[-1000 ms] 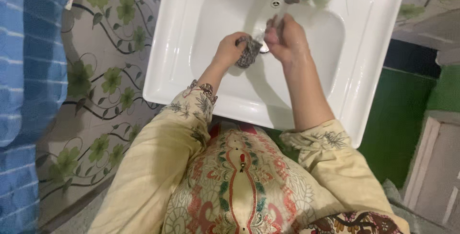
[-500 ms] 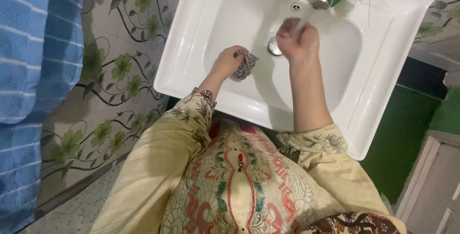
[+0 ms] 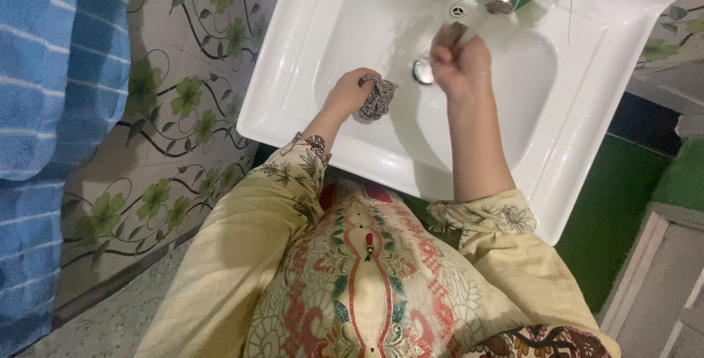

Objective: The person cleans a sink using a scouring pad. They scrub the inner basin, the faucet, and the surrounding vanity top, occasionally rinsing the area with water from the faucet.

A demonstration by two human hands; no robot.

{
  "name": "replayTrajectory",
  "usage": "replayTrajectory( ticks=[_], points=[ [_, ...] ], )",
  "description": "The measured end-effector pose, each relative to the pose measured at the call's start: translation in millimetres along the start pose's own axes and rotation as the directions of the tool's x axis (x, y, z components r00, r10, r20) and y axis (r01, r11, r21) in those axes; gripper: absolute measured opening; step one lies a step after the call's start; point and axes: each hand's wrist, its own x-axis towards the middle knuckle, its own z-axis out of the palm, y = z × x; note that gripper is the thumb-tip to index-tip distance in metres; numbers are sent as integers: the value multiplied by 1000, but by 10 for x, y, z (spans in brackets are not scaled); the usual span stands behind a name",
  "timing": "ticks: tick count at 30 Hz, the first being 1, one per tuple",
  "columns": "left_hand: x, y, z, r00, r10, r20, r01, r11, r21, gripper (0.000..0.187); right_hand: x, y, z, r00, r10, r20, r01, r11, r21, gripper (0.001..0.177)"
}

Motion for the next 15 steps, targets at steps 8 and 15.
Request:
replayTrajectory(
  ticks=[8,15],
  points=[
    [579,369,558,916,400,16,-400,916,-3,37,-198,-389,142,951,57,305,305,4,-952,18],
    [581,1102,914,907,412,86,-411,911,-35,36,-1019,-1596,953,626,-278,728,244,-818,-522,22]
  ],
)
